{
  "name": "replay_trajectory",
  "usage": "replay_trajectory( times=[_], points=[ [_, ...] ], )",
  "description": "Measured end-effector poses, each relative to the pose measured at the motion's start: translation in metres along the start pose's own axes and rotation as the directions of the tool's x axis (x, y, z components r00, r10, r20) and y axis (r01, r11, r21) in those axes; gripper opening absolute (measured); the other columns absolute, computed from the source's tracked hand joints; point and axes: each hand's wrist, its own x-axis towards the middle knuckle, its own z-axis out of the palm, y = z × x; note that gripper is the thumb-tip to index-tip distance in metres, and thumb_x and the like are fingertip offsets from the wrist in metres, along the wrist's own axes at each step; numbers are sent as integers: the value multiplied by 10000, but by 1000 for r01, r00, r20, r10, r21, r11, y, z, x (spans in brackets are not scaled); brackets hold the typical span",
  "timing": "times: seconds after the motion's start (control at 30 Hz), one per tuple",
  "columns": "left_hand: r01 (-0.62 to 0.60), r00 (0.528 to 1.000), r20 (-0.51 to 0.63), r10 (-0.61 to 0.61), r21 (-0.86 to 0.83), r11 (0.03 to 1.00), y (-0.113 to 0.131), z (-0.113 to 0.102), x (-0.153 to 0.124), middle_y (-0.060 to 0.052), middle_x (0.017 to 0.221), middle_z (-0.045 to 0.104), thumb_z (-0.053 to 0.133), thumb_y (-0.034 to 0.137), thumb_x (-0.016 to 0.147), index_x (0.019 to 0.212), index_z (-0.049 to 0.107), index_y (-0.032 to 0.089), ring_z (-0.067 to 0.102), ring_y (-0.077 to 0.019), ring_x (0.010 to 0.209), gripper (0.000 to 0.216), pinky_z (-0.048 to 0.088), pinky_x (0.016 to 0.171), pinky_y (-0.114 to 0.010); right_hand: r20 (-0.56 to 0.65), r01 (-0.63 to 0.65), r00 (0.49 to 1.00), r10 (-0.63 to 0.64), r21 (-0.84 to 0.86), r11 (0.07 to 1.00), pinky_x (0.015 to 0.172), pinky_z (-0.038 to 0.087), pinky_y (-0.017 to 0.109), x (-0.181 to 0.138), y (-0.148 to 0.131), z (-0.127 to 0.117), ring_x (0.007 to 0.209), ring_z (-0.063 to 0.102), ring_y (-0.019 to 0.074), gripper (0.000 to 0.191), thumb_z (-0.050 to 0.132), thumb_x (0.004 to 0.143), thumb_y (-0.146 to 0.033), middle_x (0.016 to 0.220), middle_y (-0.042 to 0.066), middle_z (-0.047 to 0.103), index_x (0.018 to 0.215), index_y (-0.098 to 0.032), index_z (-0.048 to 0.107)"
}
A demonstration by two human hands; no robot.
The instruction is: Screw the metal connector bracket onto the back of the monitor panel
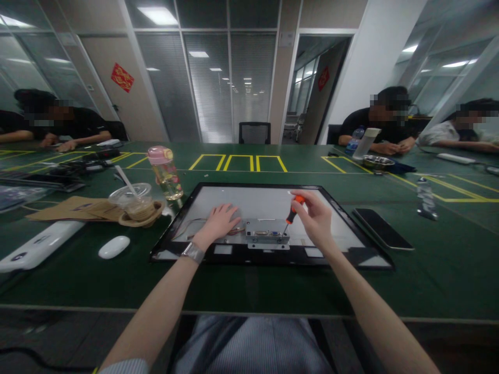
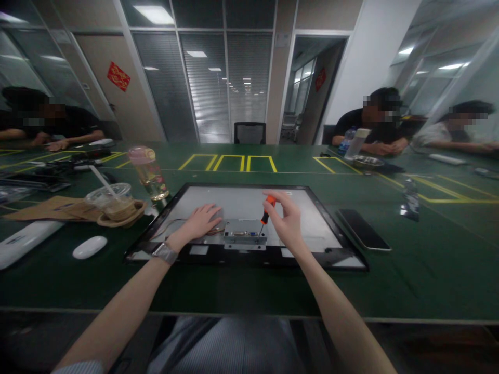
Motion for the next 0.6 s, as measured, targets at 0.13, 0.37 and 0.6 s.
replay_trajectory(
  times=[0.13, 0.37, 0.6],
  points=[
    [6, 1000, 0, -6, 3, 1000, 0, 1, 0, -138, 1557, 410, 375, 459, 1005, 1453, 437, 241, 378, -332, 1436, 501, 309, 1154, -530, 25, 8, 1000, -8, 4, 1000, 844, 528, 434, -1, -1, -1, 887, 646, 220, 222, 574, 915, -305, 910, 41, 672, 1073, -278, 727],
    [-2, 1000, -4, 2, -8, 1000, -1, 2, 0, -136, 1558, 408, 380, 471, 1003, 1451, 444, 235, 370, -336, 1439, 510, 298, 1161, -522, 30, -12, 999, 11, 23, 1000, 858, 542, 432, -1, 1, 0, 902, 667, 219, 256, 598, 900, -284, 979, 52, 706, 1133, -275, 704],
    [7, 1000, 12, -7, -9, 1000, -1, 1, 0, -131, 1568, 394, 378, 472, 1004, 1461, 431, 241, 369, -340, 1439, 515, 301, 1159, -525, 67, 27, 997, -26, -21, 999, 852, 528, 414, -2, 1, 0, 915, 653, 211, 256, 524, 942, -280, 1015, 49, 666, 1144, -283, 683]
  ],
)
